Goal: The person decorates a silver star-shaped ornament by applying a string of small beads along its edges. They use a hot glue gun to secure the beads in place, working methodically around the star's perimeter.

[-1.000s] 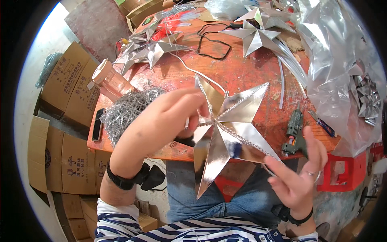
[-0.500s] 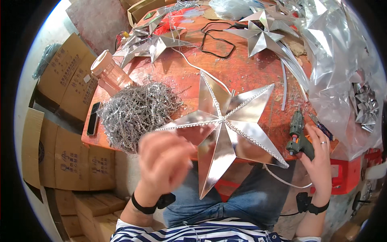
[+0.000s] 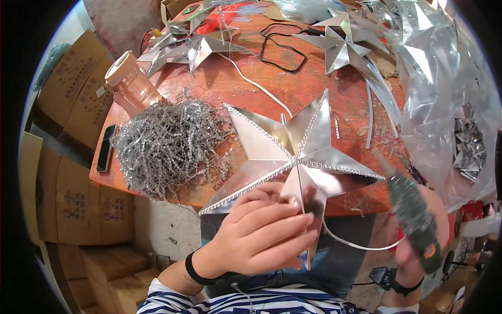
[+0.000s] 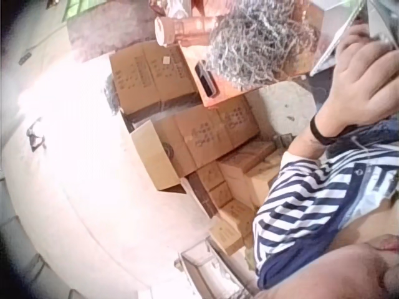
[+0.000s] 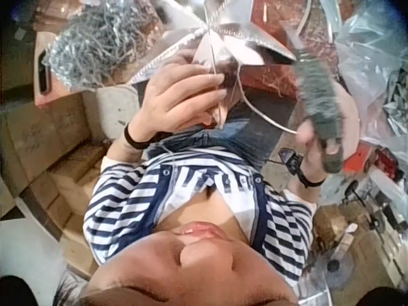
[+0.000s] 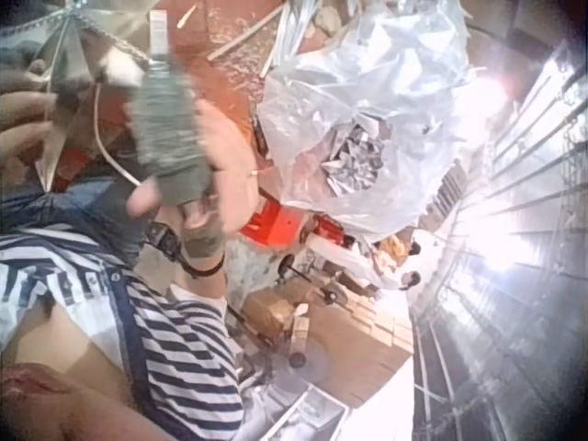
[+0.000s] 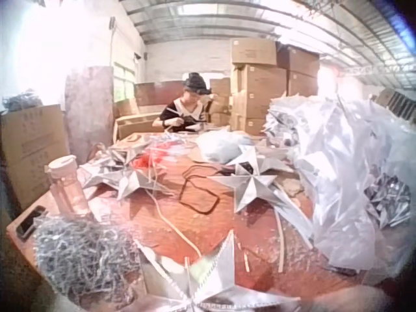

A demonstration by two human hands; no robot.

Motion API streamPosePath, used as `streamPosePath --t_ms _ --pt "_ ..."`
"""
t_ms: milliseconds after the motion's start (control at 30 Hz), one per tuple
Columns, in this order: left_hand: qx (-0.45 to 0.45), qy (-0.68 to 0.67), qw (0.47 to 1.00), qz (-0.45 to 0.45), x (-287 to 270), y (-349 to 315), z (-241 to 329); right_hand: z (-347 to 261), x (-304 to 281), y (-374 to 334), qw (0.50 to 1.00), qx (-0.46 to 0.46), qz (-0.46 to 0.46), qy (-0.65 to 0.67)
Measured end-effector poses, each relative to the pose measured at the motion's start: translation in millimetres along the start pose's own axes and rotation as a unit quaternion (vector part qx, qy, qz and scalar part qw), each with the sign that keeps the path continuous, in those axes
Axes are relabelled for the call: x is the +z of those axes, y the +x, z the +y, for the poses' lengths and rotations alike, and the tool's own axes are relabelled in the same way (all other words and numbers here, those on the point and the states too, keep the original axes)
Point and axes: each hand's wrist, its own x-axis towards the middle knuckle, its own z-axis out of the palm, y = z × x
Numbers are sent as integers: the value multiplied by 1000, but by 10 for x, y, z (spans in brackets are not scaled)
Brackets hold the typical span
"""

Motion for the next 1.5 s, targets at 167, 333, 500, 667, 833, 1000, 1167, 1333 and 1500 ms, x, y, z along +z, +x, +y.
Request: streamPosePath --t_ms 167,333,500,667,833,1000,1167,1333,1500 --pt "25 10 995 96 -325 -201 -86 76 144 284 987 -148 -52 24" --pt "-140 68 974 167 -450 -478 -212 34 189 364 991 -116 -70 -11" --pt "-164 40 972 166 -422 -626 -336 6 277 401 992 -95 -76 -31" --pt "-163 -44 965 203 -341 -711 -459 -35 338 416 995 -57 -69 -42" --pt "-158 -27 974 157 -339 -681 -549 -25 379 406 995 -57 -55 -68" --pt "-187 -72 955 217 -290 -750 -565 3 337 398 994 -47 -89 -42" --pt "-239 -165 909 300 -219 -741 -559 -43 222 361 992 3 -116 -54" --pt "-226 -176 914 287 -203 -755 -624 12 -160 425 947 10 -320 -30" --pt "-248 -179 906 294 -220 -758 -612 232 -135 513 908 -173 -377 -65"
